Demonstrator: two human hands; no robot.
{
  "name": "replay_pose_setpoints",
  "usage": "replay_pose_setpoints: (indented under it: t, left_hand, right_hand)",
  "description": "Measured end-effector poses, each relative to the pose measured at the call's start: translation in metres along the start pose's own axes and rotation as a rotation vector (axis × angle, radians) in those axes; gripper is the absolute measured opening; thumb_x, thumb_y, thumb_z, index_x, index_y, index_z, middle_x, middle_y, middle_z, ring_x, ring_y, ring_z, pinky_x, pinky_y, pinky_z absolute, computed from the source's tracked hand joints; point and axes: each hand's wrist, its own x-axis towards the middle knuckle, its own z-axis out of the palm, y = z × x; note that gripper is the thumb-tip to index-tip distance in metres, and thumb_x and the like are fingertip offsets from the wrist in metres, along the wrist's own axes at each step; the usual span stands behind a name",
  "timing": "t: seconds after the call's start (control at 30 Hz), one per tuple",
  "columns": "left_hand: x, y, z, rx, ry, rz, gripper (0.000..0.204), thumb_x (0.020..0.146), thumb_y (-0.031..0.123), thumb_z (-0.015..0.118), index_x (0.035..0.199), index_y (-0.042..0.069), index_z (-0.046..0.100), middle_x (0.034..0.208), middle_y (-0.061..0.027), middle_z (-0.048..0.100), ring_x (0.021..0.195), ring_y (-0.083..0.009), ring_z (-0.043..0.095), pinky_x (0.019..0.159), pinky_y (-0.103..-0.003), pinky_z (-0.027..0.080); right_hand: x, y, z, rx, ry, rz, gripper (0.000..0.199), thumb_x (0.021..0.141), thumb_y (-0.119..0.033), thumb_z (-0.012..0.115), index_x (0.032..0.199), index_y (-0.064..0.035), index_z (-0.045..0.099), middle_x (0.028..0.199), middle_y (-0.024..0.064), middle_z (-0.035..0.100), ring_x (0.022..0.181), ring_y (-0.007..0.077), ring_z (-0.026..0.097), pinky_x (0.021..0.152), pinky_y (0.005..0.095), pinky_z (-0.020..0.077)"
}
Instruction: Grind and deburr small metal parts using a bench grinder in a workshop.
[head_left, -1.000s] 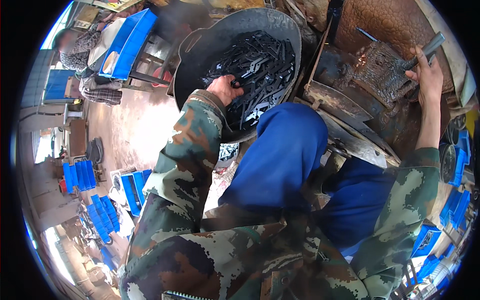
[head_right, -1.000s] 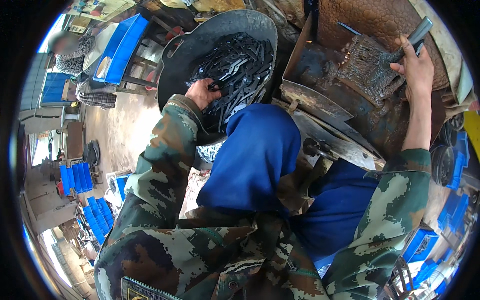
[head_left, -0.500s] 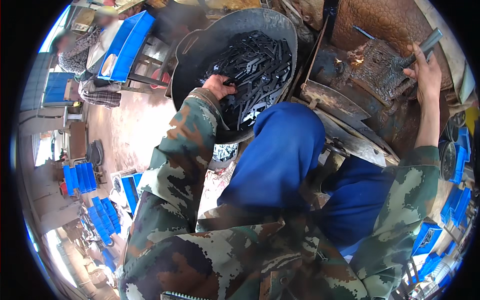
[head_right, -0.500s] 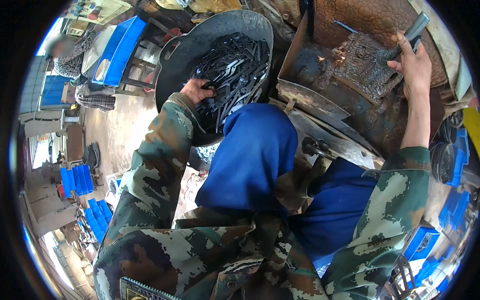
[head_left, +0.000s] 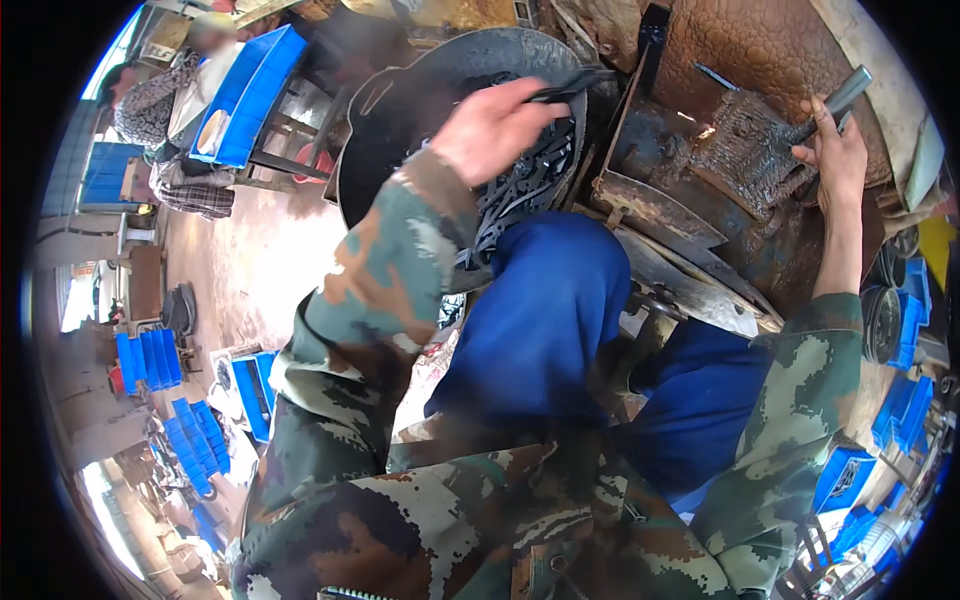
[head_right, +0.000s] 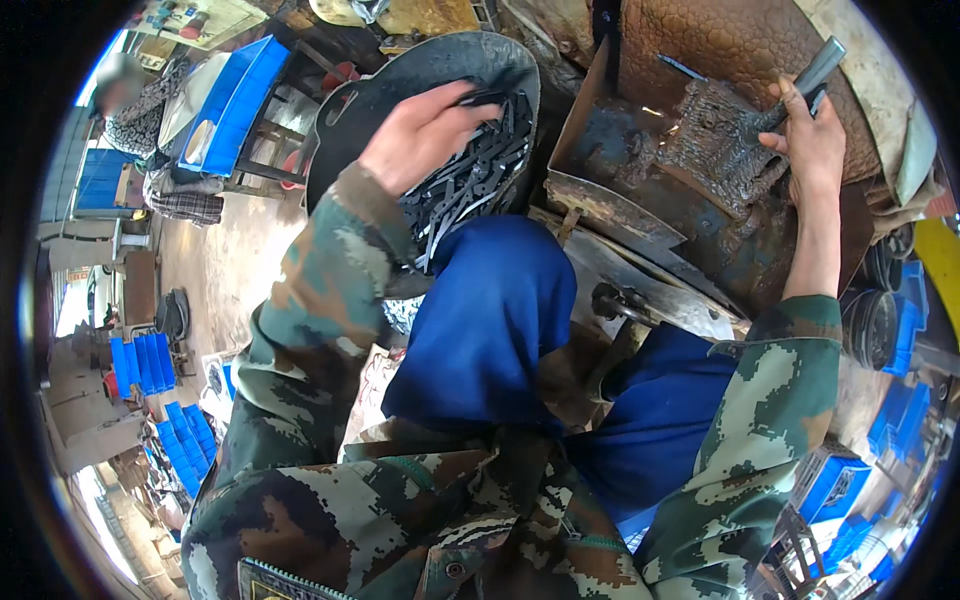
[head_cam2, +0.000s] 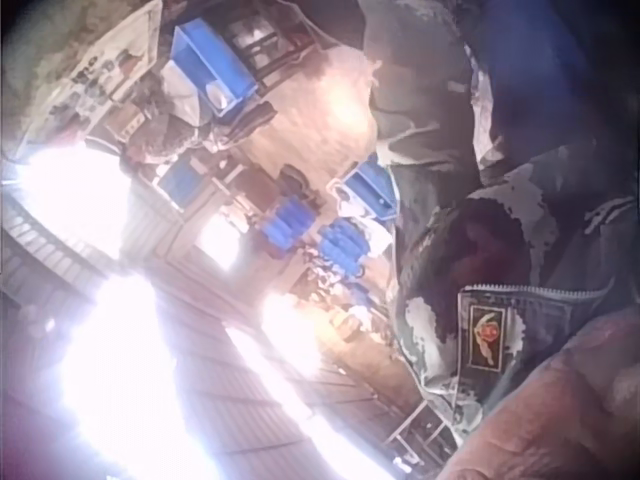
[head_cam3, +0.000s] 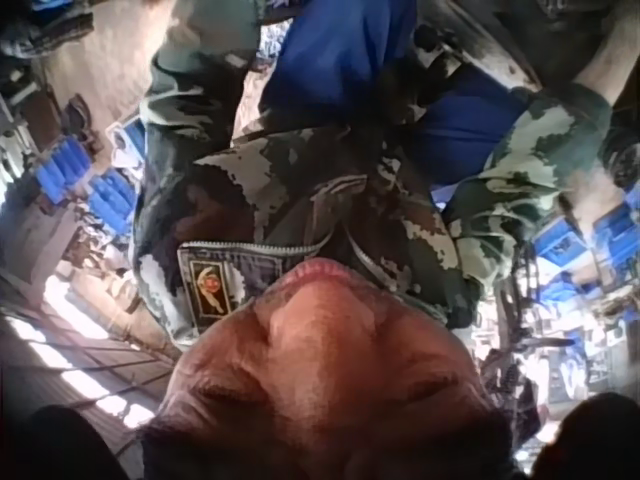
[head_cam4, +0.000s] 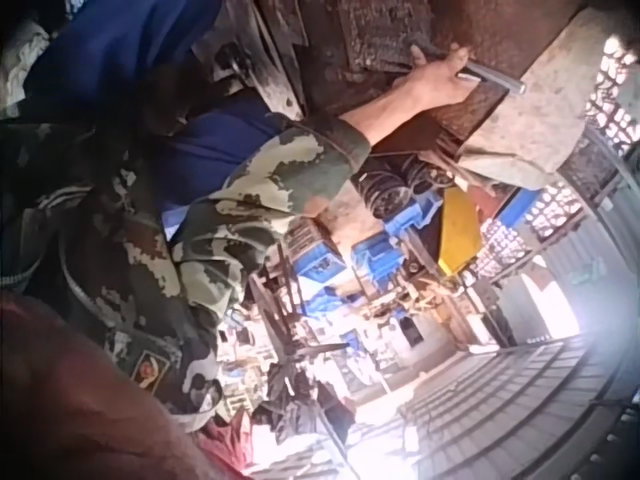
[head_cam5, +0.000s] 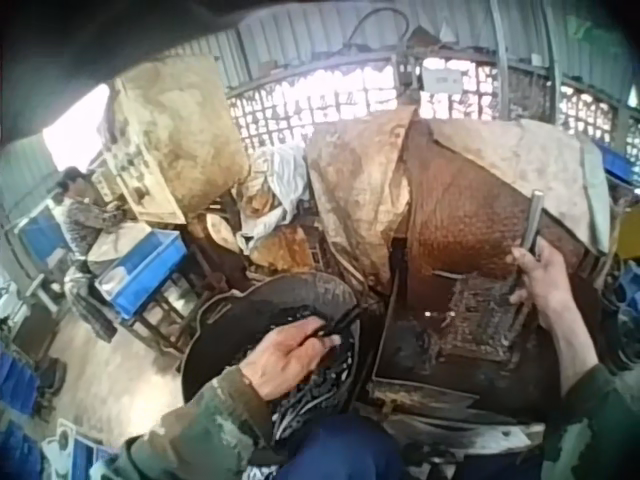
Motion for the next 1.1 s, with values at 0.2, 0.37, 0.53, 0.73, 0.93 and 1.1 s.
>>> replay_pose_setpoints:
  t: [0.2,0.37,0.53,0.73,0.93,1.1]
  left_hand:
    - [0.064,0.091,0.097,0.103,-0.087,0.458,0.025,0.097,0.028,0.057,0.099,0.005,0.066,0.072,-0.0086,0.058,0.067,-0.0176,0.058,0.062,-0.033,0.048]
    - [0.112,0.126,0.165,-0.356,0.083,0.363,0.026,0.085,0.016,0.053,0.092,-0.004,0.067,0.077,-0.0242,0.065,0.072,-0.0377,0.064,0.069,-0.044,0.051]
    - [0.110,0.119,0.173,-0.501,0.097,0.229,0.028,0.084,0.021,0.056,0.091,-0.004,0.068,0.077,-0.0245,0.065,0.075,-0.0385,0.065,0.071,-0.044,0.050]
    - [0.110,0.098,0.176,-0.330,0.148,0.112,0.029,0.082,0.026,0.058,0.088,-0.001,0.068,0.080,-0.0253,0.066,0.084,-0.0439,0.065,0.080,-0.049,0.050]
    - [0.115,0.103,0.185,-0.339,0.159,0.133,0.025,0.080,0.022,0.059,0.084,-0.001,0.068,0.082,-0.0255,0.068,0.086,-0.0439,0.065,0.082,-0.051,0.051]
    - [0.117,0.098,0.198,-0.329,0.179,0.166,0.028,0.082,0.023,0.058,0.092,0.000,0.070,0.090,-0.0296,0.067,0.090,-0.0468,0.064,0.085,-0.054,0.050]
  right_hand:
    - [0.008,0.019,-0.001,0.013,-0.022,0.011,0.027,0.098,-0.025,0.062,0.115,-0.0042,0.063,0.069,-0.0057,0.044,0.056,0.0031,0.044,0.054,0.0237,0.0563]
    - [0.009,0.025,-0.004,0.000,-0.013,-0.044,0.025,0.100,-0.025,0.058,0.113,-0.0039,0.061,0.074,-0.0042,0.051,0.063,0.0054,0.053,0.054,0.0247,0.0565]
    - [0.002,0.013,0.003,0.016,0.010,-0.019,0.025,0.101,-0.025,0.057,0.114,-0.0038,0.060,0.076,-0.0037,0.053,0.064,0.0053,0.054,0.054,0.0243,0.0561]
    - [0.003,0.018,0.000,0.076,-0.053,-0.030,0.018,0.100,-0.022,0.059,0.110,-0.0068,0.059,0.067,-0.0078,0.043,0.053,0.0013,0.040,0.051,0.0225,0.0530]
    - [0.015,0.033,-0.010,0.138,0.012,-0.043,0.010,0.100,-0.015,0.059,0.107,-0.0079,0.061,0.072,-0.0082,0.050,0.055,0.0001,0.039,0.047,0.0191,0.0373]
    - [0.022,0.048,-0.019,0.078,0.010,-0.051,0.019,0.100,-0.013,0.058,0.117,-0.0047,0.062,0.088,-0.0040,0.061,0.067,0.0022,0.049,0.055,0.0197,0.0382]
